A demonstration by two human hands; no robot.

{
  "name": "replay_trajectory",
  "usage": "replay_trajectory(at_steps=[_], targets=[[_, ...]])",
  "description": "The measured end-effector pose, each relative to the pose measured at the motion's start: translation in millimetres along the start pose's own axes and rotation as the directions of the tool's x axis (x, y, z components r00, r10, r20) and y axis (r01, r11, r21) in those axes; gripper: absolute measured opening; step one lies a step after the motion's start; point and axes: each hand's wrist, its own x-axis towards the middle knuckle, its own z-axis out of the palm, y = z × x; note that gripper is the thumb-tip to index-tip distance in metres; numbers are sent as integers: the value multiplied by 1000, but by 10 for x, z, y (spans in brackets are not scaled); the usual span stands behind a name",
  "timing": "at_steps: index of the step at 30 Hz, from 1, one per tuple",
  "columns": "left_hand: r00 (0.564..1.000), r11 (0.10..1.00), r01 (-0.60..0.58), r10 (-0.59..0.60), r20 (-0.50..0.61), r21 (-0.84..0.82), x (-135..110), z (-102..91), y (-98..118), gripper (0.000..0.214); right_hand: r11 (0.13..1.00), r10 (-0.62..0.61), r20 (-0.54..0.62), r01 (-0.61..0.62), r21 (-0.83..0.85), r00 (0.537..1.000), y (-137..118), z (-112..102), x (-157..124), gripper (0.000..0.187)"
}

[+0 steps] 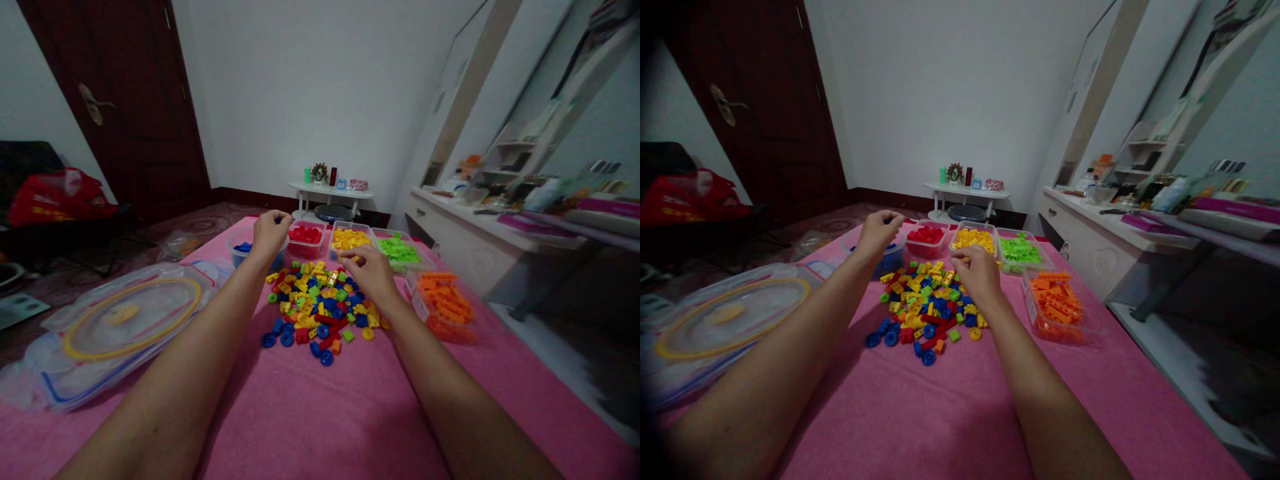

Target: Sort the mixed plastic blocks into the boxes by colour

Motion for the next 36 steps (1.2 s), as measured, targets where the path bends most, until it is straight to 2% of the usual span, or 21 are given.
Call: replay_trajectory(at_steps=[2,4,6,8,9,11,12,13,15,17,20,24,26,30,32,34,36], targets=[[980,949,-126,164,-109,290,74,-96,-112,25,999,15,74,-12,-37,997,34,59,-28,14],[972,879,-162,221,-83,448,86,-114,-178,28,998,28,161,-18,-63,987,52,112,-58,15],[968,831,-221,250,13,510,46,-66,-174,29,997,23,233,-6,-71,972,52,155,-90,19],[943,803,-330,259,208,495,-28,15,-114,28,997,-24,291,45,-65,956,37,191,-123,26],[907,795,-388,241,345,466,-71,57,-76,27,995,-57,322,80,-59,945,26,208,-140,31],[792,774,-469,155,591,425,-155,125,-9,24,989,-105,384,135,-53,917,-2,246,-176,41],[739,753,-493,98,666,436,-190,147,11,23,987,-114,414,150,-54,903,-17,267,-195,46],[706,721,-513,45,707,466,-217,161,20,22,985,-120,443,161,-56,888,-34,289,-213,51],[693,647,-535,-31,720,543,-240,166,5,23,980,-140,489,190,-53,861,-68,332,-245,58],[684,615,-543,-70,726,571,-222,150,-39,26,973,-171,520,226,-43,837,-97,366,-264,60],[623,644,-555,-99,776,527,-164,107,-94,40,968,-192,531,247,-35,826,-112,382,-262,54],[549,655,-537,-207,810,532,-139,42,-66,48,970,-181,505,239,-52,844,-74,344,-224,36],[545,624,-538,-256,798,568,-157,28,-35,48,972,-154,507,221,-74,848,-52,325,-206,30],[606,481,-619,-210,767,621,-198,68,-33,44,977,-105,533,186,-100,840,-50,325,-203,16],[623,444,-636,-189,759,632,-201,97,-54,43,981,-89,527,165,-100,845,-69,327,-212,10],[627,452,-630,-184,757,632,-193,108,-63,42,983,-81,518,154,-101,851,-89,312,-213,7],[621,499,-613,-175,764,613,-187,93,-39,43,984,-67,495,138,-110,866,-99,278,-197,9]])
